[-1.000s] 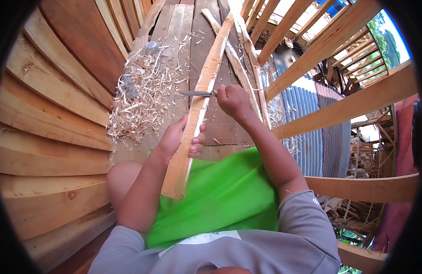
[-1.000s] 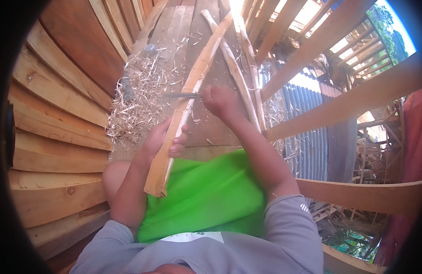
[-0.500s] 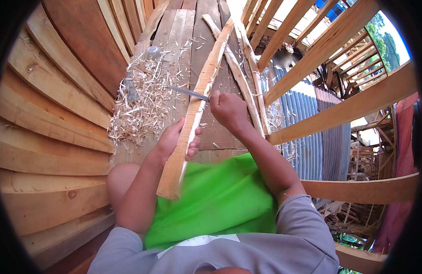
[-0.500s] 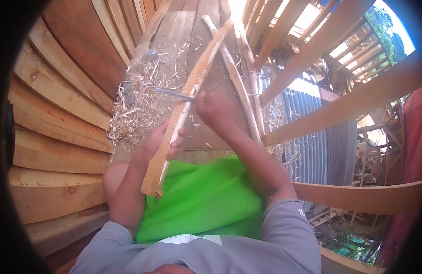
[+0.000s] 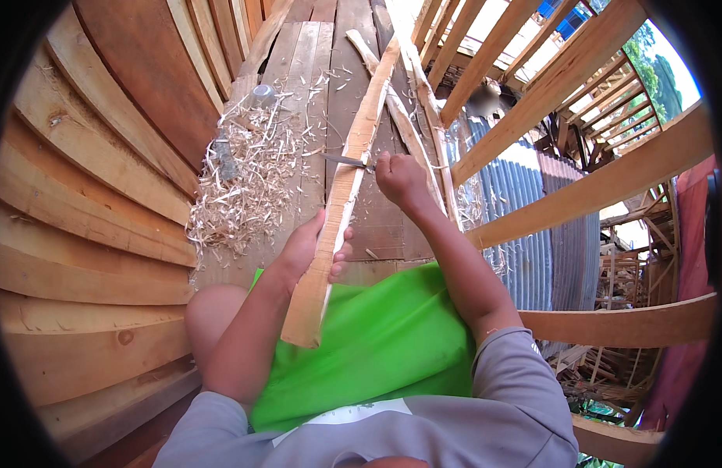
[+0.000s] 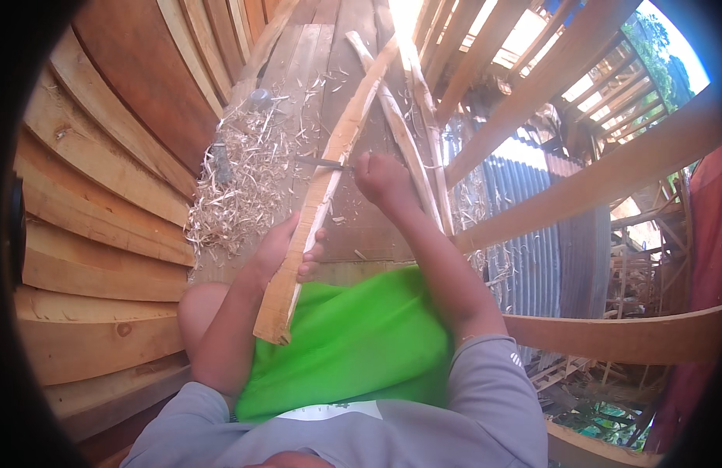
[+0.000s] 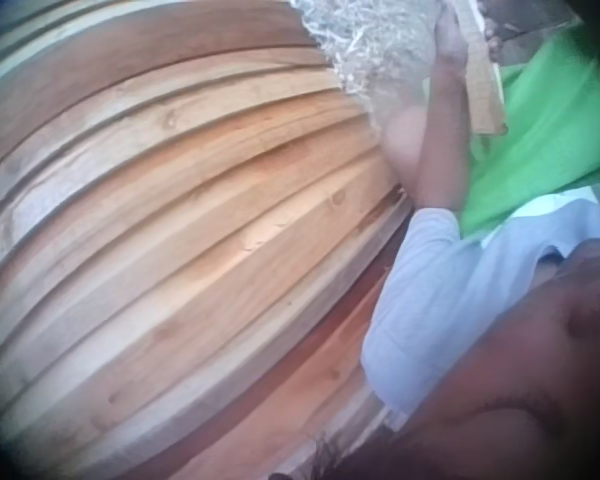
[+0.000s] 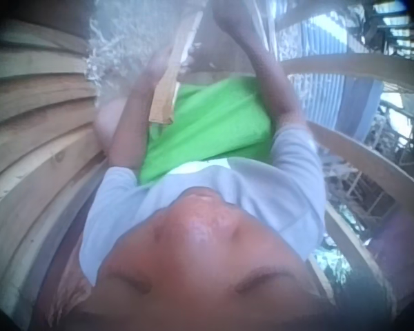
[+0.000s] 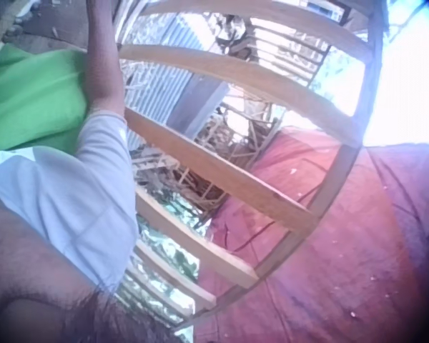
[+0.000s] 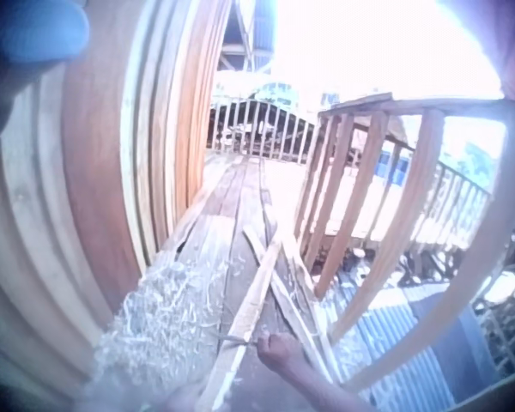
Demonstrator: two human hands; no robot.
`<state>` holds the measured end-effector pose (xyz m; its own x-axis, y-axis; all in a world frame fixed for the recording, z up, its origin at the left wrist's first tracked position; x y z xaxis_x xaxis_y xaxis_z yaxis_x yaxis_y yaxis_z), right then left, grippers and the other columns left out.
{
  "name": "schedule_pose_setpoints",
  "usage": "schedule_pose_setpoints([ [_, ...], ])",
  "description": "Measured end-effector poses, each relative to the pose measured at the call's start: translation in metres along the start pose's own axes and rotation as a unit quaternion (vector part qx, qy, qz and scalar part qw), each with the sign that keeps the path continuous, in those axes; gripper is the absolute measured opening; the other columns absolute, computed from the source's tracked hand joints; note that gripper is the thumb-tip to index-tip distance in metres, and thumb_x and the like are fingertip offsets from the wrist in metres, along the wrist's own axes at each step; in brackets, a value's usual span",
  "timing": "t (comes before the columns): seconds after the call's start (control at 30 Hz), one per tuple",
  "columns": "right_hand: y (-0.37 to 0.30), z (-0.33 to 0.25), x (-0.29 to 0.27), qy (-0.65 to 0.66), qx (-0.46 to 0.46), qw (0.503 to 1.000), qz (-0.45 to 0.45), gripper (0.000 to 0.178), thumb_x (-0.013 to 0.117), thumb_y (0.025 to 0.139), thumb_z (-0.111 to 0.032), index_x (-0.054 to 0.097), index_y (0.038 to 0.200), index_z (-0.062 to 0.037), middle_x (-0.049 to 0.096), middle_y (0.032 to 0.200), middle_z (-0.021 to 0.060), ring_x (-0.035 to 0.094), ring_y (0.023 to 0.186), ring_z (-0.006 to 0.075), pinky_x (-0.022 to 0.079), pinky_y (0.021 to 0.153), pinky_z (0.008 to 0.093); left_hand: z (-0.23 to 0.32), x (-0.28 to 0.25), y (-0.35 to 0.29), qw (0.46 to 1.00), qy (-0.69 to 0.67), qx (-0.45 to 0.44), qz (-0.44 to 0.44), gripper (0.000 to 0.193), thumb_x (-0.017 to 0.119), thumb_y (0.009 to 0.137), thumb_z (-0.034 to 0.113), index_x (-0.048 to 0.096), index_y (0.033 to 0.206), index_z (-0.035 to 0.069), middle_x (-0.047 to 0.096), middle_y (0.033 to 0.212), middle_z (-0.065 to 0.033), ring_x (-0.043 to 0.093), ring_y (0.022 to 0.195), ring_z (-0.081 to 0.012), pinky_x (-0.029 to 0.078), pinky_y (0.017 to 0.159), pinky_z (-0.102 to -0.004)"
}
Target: The person holds a long wooden stick and uses a knife to shave thin layers from its surface. The person repeatedly scrapes along the length of the stick, producing wood shavings that accumulate on the floor.
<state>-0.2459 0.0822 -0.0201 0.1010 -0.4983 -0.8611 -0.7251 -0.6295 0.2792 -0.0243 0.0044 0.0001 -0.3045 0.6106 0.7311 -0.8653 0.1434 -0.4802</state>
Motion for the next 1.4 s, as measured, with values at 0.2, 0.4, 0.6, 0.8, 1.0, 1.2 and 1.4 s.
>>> schedule_pose_setpoints([
  [0.2, -0.010, -0.034, -0.006, -0.008, -0.007, 0.999, -0.047, 0.051, 0.036, 0.094, -0.031, 0.064, 0.066, 0.0015, 0.062, 0.070, 0.0255, 0.062, 0.068, 0.0440, 0.048, 0.069, 0.0536, 0.008, -0.010, -0.012, 0.999, -0.025, 0.010, -0.035, 0.051, 0.018, 0.101, 0.054, 0.048, 0.102, 0.013, 0.044, 0.065, -0.0027, 0.043, 0.049, -0.0143, 0.037, 0.045, -0.0264],
  [0.4, -0.014, -0.034, -0.004, -0.003, 0.021, 0.999, -0.027, 0.055, 0.038, 0.094, -0.033, 0.062, 0.060, 0.0035, 0.056, 0.059, 0.0267, 0.059, 0.060, 0.0457, 0.047, 0.062, 0.0535, 0.007, -0.007, -0.011, 0.999, -0.025, 0.014, 0.017, 0.050, 0.020, 0.101, 0.054, 0.047, 0.103, 0.012, 0.045, 0.067, -0.0031, 0.043, 0.051, -0.0151, 0.038, 0.045, -0.0280],
  [0.6, 0.000, -0.005, 0.007, 0.023, 0.007, 1.000, -0.006, 0.052, 0.034, 0.095, -0.032, 0.064, 0.070, 0.0032, 0.061, 0.069, 0.0259, 0.060, 0.069, 0.0458, 0.048, 0.066, 0.0542, -0.001, -0.002, -0.007, 0.999, -0.037, 0.016, -0.030, 0.044, 0.022, 0.102, 0.050, 0.045, 0.106, 0.012, 0.048, 0.084, -0.0013, 0.044, 0.057, -0.0138, 0.039, 0.045, -0.0274],
  [0.8, -0.019, -0.041, -0.003, 0.027, -0.160, 0.987, -0.021, 0.052, 0.037, 0.094, -0.030, 0.061, 0.059, -0.0005, 0.056, 0.057, 0.0231, 0.057, 0.055, 0.0427, 0.046, 0.059, 0.0527, 0.008, -0.013, -0.019, 0.999, -0.041, 0.013, -0.027, 0.047, 0.021, 0.102, 0.051, 0.046, 0.103, 0.011, 0.046, 0.075, -0.0026, 0.043, 0.051, -0.0144, 0.038, 0.046, -0.0268],
  [1.0, -0.006, -0.020, 0.013, 0.035, 0.017, 0.999, -0.018, 0.052, 0.035, 0.095, -0.031, 0.064, 0.063, -0.0016, 0.060, 0.061, 0.0219, 0.059, 0.061, 0.0443, 0.047, 0.062, 0.0522, 0.016, -0.017, -0.015, 0.997, -0.037, 0.006, -0.065, 0.053, 0.019, 0.100, 0.056, 0.047, 0.099, 0.011, 0.042, 0.065, -0.0017, 0.044, 0.050, -0.0157, 0.037, 0.044, -0.0266],
  [1.2, 0.016, 0.007, 0.008, 0.019, 0.069, 0.991, -0.114, 0.052, 0.030, 0.097, -0.035, 0.067, 0.085, -0.0007, 0.063, 0.089, 0.0289, 0.061, 0.091, 0.0436, 0.045, 0.084, 0.0530, -0.003, 0.007, -0.011, 0.999, -0.044, -0.013, -0.009, 0.054, 0.018, 0.100, 0.057, 0.047, 0.098, 0.011, 0.044, 0.063, -0.0027, 0.043, 0.048, -0.0156, 0.036, 0.043, -0.0272],
  [1.4, -0.010, -0.027, 0.015, 0.028, 0.010, 0.998, -0.061, 0.059, 0.033, 0.096, -0.036, 0.064, 0.061, 0.0003, 0.061, 0.064, 0.0246, 0.061, 0.067, 0.0445, 0.049, 0.067, 0.0539, 0.010, -0.003, -0.019, 0.999, -0.006, 0.004, 0.038, 0.052, 0.020, 0.101, 0.055, 0.049, 0.098, 0.011, 0.043, 0.062, -0.0021, 0.043, 0.047, -0.0152, 0.035, 0.043, -0.0276],
])
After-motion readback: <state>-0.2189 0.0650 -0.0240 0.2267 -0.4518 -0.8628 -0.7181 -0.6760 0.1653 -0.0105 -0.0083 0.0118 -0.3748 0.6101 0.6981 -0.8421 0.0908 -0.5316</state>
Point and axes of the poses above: each hand's wrist, its own y-axis towards the middle knuckle, its own x-axis out of the palm, z = x × y, the point moved 2 cm from there along y, towards the middle knuckle
